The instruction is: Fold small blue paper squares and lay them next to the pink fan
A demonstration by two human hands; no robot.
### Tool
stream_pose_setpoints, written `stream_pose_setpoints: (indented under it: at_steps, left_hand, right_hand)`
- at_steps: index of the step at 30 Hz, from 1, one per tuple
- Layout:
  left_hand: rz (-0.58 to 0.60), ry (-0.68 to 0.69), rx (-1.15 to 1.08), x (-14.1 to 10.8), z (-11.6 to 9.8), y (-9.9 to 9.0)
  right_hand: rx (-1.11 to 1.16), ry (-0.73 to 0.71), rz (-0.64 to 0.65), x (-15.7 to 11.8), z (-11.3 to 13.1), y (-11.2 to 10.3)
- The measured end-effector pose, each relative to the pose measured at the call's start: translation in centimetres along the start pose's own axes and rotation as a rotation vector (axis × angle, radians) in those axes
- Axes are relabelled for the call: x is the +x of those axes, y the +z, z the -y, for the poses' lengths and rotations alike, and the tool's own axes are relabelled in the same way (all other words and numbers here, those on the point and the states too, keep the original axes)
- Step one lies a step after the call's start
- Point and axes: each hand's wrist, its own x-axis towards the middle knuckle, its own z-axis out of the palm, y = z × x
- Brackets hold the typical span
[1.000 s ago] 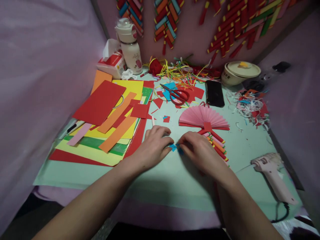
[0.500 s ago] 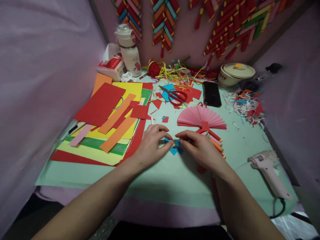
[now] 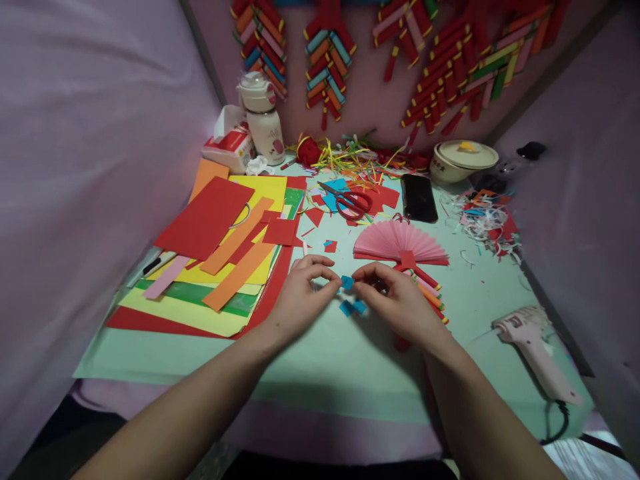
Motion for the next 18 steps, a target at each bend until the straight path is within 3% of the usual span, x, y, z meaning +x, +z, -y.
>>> stream_pose_setpoints:
  at_steps: [4, 7, 10, 12, 18]
  left_hand:
    - [0.034, 0.033, -0.003, 0.0, 0.1, 0.2]
    - [-0.025, 0.110, 0.125, 0.0, 0.3, -0.1]
    - [-0.096, 0.185, 0.394, 0.0, 0.6, -0.5]
    - [-0.067, 0.186, 0.536, -0.2, 0.7, -0.6]
    - [0.007, 0.223, 0.694, -0.7, 1.2, 0.4]
  right_hand:
    - [0.007, 0.026, 0.018, 0.0, 0.4, 0.0]
    - [-0.039, 0.035, -0.048, 0.2, -0.1, -0.2]
    - [-0.226, 0.026, -0.121, 0.3, -0.8, -0.3]
    - [-0.338, 0.009, -0.119, 0.3, -1.1, -0.2]
    - [-0.708, -0.064, -0.173, 0.3, -1.0, 0.7]
